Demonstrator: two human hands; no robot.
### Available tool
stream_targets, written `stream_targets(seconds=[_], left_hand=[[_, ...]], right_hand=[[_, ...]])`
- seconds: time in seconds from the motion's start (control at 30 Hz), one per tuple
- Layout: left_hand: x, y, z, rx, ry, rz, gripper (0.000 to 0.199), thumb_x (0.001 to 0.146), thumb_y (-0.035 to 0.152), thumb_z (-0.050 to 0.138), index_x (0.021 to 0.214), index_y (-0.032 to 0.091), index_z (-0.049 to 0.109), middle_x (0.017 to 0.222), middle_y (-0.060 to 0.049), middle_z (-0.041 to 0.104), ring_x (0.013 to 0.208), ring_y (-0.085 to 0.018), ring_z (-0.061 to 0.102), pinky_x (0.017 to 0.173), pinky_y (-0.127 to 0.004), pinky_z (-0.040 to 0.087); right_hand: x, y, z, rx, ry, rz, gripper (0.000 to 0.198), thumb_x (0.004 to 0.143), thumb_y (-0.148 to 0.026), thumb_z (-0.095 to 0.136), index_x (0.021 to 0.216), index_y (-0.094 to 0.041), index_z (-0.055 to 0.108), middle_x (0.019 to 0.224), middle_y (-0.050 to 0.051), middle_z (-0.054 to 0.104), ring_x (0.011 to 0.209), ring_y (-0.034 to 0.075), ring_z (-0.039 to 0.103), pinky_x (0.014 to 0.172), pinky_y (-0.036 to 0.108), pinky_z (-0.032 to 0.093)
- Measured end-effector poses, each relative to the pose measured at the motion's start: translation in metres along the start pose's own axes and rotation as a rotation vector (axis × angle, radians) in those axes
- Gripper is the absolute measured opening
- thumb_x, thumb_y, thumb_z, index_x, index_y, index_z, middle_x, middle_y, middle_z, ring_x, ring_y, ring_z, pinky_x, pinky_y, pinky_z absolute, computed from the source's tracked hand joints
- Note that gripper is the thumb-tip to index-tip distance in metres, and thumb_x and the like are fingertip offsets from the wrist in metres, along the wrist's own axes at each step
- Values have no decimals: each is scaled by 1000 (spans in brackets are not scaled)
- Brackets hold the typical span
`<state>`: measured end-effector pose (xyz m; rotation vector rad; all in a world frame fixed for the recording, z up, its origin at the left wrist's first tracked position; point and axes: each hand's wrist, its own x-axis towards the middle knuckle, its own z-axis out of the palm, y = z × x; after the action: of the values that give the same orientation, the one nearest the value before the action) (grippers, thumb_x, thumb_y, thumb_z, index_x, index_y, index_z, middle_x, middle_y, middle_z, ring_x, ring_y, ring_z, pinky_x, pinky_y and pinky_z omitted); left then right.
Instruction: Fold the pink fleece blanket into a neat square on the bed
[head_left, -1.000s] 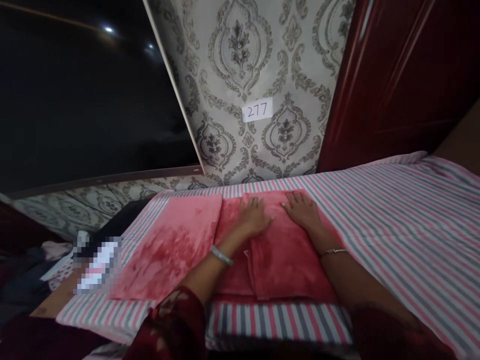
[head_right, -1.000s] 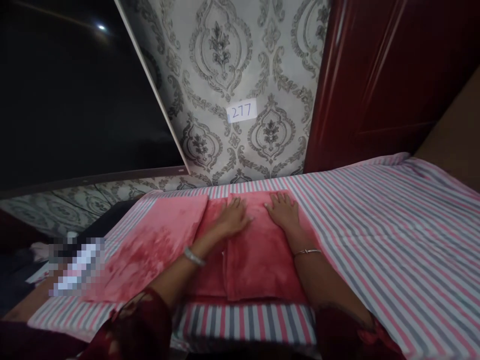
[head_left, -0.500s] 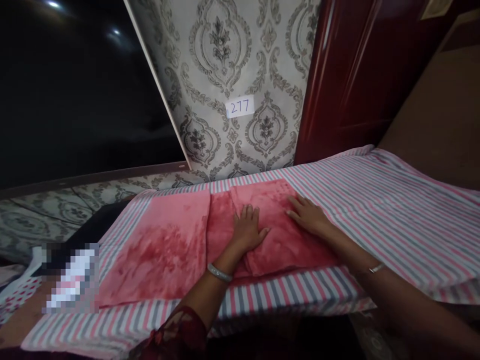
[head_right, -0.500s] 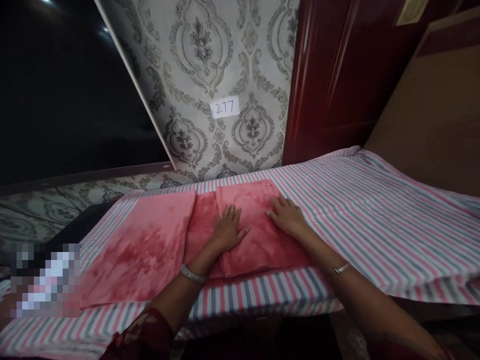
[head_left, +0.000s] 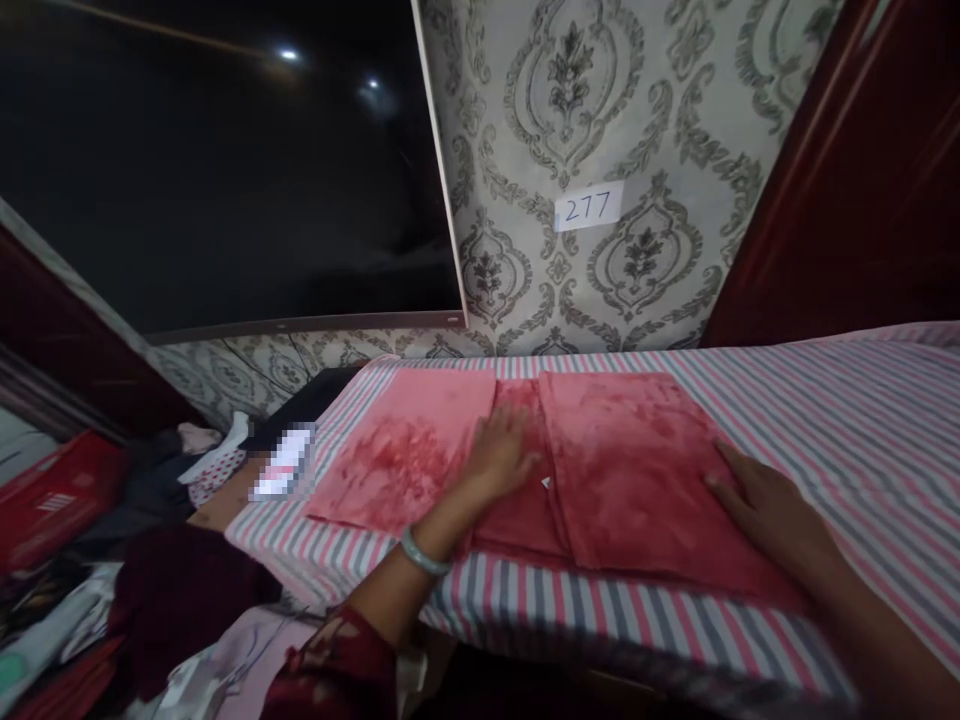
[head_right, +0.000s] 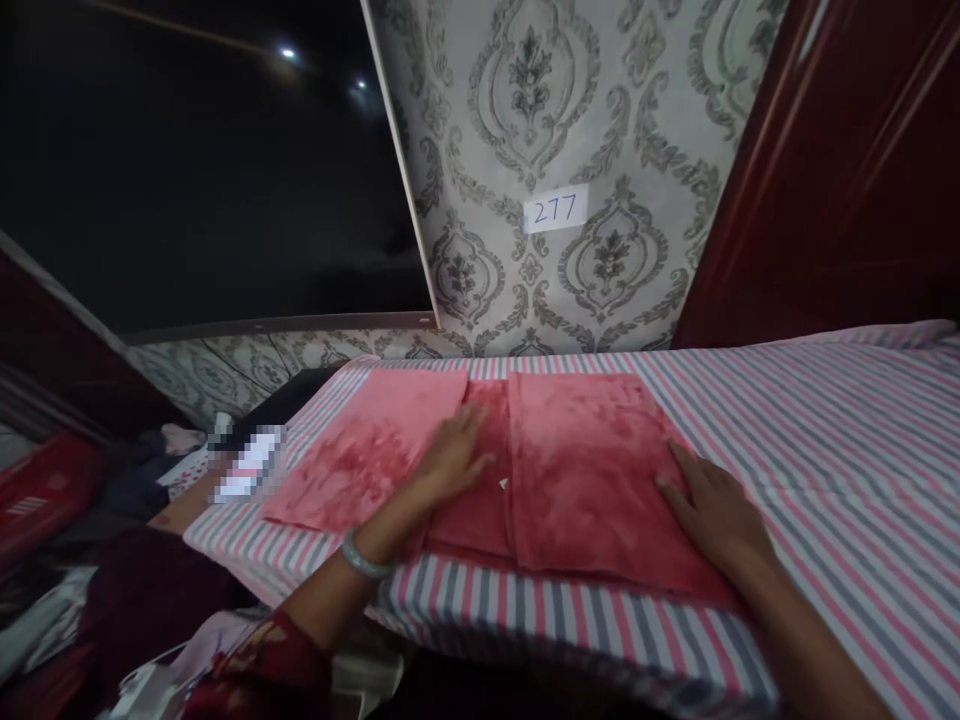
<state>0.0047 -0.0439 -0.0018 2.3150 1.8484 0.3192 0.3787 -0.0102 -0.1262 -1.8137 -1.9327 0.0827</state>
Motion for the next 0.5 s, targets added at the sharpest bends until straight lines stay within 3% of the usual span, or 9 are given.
stream_targets(seconds=[0.07, 0.17, 0.27, 0.4, 0.5], left_hand=[[-11, -17, -8, 172, 48, -126, 66, 91, 31, 62, 152, 13, 42, 163, -22, 35, 149, -39, 34, 119, -55, 33], [-15, -36, -8, 291, 18, -189, 51, 92, 30, 61, 140, 13, 52, 143, -21, 53, 133, -36, 49, 106, -49, 45], [-8, -45, -9, 291, -57, -185, 48, 93, 27, 59, 139, 16, 51, 136, -19, 55, 129, -34, 50, 102, -46, 47], [1, -54, -16, 247, -163, -140, 60, 85, 8, 57, 143, 20, 50, 137, -15, 57, 125, -28, 55, 100, -35, 48], [3, -61, -18, 154, -105, -135, 56, 88, 4, 47, 141, 21, 55, 133, -14, 61, 124, -26, 57, 103, -34, 46]], right_hand=[[-1, -2, -3, -10, -23, 26, 78, 95, -59, 24, 150, -9, 47, 145, 19, 58, 135, 37, 52, 115, 51, 42], [-1, -7, -7, -14, -36, 32, 78, 95, -59, 24, 151, -9, 46, 142, 20, 60, 134, 37, 54, 114, 51, 43], [-1, -8, -7, -1, -32, 21, 78, 95, -57, 24, 150, -8, 46, 142, 21, 60, 133, 36, 54, 116, 51, 41], [-1, -6, -4, 11, -24, 16, 77, 95, -57, 24, 150, -8, 46, 146, 20, 57, 135, 36, 52, 116, 51, 41], [0, -4, -3, 11, -23, 26, 77, 94, -58, 24, 149, -8, 47, 147, 20, 56, 137, 36, 51, 116, 51, 41]])
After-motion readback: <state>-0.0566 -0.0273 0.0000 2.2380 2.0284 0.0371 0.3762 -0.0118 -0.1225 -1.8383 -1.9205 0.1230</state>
